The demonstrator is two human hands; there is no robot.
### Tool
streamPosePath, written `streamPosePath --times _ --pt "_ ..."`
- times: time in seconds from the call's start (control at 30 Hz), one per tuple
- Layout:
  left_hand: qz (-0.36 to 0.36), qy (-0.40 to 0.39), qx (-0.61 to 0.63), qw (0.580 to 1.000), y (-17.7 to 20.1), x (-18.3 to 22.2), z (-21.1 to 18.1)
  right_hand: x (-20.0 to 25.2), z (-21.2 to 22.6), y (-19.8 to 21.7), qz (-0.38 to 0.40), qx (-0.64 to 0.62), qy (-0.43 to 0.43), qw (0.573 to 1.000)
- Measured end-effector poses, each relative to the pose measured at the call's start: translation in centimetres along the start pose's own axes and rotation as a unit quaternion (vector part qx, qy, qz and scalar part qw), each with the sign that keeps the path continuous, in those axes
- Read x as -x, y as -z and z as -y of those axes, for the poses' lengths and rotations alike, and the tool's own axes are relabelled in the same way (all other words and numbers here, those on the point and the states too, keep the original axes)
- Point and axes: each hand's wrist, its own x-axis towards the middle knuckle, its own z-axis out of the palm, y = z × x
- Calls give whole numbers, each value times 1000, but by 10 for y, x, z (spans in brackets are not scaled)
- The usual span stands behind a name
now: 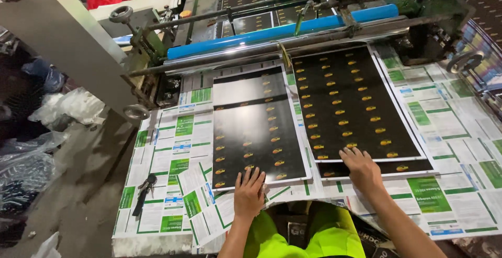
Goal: Smoothing and inspecting printed sheets as they pass through an industrial printing machine.
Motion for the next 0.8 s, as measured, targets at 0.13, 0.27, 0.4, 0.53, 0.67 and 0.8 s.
streamPosePath --times 0.13,0.27,0.4,0.53,0.67,0.8 --pt "-7 6 5 1000 1 0 -1 -33 -14 -20 -18 -1 2 1000" --pt "0 18 22 1000 4 -1 -4 -65 -30 -50 -3 20 10 1000" --pt "8 20 25 999 3 -1 -2 -72 -51 -96 82 70 -37 994" --pt "-4 22 36 999 3 -2 -3 -70 -33 -60 13 31 -71 997" --pt "-10 14 23 1000 3 -5 1 -68 -22 -43 -18 -18 -93 995" --pt "-33 -25 -49 998 36 -42 2 -63 -29 -51 -63 -6 -70 996"
